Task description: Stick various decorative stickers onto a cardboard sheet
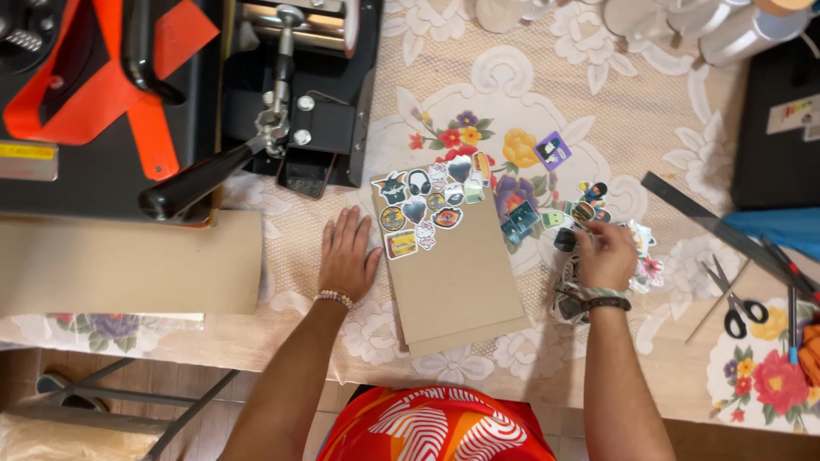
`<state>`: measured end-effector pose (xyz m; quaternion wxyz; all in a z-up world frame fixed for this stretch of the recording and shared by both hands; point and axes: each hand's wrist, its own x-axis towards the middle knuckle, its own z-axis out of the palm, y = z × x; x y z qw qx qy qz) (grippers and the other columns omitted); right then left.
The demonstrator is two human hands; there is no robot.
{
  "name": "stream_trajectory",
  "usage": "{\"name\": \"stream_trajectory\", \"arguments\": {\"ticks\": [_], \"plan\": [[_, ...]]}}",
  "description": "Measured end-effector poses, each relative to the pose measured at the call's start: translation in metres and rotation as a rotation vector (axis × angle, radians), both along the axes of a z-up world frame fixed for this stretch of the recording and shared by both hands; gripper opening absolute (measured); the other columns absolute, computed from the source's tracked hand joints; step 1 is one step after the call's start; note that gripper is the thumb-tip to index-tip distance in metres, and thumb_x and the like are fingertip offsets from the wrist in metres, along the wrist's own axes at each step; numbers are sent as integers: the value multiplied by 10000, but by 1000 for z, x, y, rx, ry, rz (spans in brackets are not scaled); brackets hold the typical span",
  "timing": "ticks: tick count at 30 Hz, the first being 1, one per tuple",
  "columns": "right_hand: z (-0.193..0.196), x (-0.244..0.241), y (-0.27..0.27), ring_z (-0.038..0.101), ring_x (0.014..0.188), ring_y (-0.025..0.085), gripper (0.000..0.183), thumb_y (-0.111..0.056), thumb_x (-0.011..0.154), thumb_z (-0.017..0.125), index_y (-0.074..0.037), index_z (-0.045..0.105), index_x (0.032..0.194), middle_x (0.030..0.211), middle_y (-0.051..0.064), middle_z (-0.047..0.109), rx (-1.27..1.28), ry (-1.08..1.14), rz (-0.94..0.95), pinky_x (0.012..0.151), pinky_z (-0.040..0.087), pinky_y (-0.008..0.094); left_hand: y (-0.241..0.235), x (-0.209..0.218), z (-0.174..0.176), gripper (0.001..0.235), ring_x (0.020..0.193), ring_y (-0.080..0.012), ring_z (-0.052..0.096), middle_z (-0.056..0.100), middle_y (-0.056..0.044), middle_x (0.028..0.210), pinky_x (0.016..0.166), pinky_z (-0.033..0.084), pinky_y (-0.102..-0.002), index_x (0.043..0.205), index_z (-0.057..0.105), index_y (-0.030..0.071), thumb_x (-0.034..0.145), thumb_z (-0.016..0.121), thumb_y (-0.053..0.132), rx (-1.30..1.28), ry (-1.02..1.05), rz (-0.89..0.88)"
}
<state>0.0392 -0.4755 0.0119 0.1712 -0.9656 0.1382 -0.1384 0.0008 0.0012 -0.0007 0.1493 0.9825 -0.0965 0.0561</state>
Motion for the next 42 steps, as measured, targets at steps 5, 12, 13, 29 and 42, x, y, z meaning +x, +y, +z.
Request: {"name": "stream_trajectory", "arguments": {"ticks": [5,12,13,29,42], "plan": [[33,15,46,668,1007,314,383,-402,809,877,-224,756,1126,992,22,683,4,147,32,954,491,443,0,1,-1,608,1512,-325,269,344,-164,1592,1235,138,-512,1498,396,101,1035,366,494,-11,8,-11],[31,37,53,648,1052,346,392,-405,723,905,-205,705,995,1012,22,639,50,400,-105,933,490,468,1,-1,-3,618,1513,-321,269,338,-162,1596,1240,138,-508,1503,393,101,1026,385,494,10,8,-6],[26,35,50,648,1052,346,392,-405,723,905,-205,705,995,1012,22,639,51,403,-96,933,490,468,1,-2,-2,618,1513,-321,269,338,-162,1596,1240,138,-508,1503,393,101,1026,385,494,12,11,3],[89,54,106,676,781,78,427,5,801,843,-6,625,1168,933,63,683,1026,108,85,731,636,241,-1,0,0,610,1533,-300,221,309,-143,1613,1252,101,-496,1504,380,117,1032,372,503,12,55,17],[39,57,134,672,747,119,628,-4,785,844,-30,572,1350,887,111,699,1053,351,229,693,625,237,-1,-1,0,610,1535,-289,212,291,-133,1623,1253,100,-491,1510,373,129,1032,375,508,17,68,23]]}}
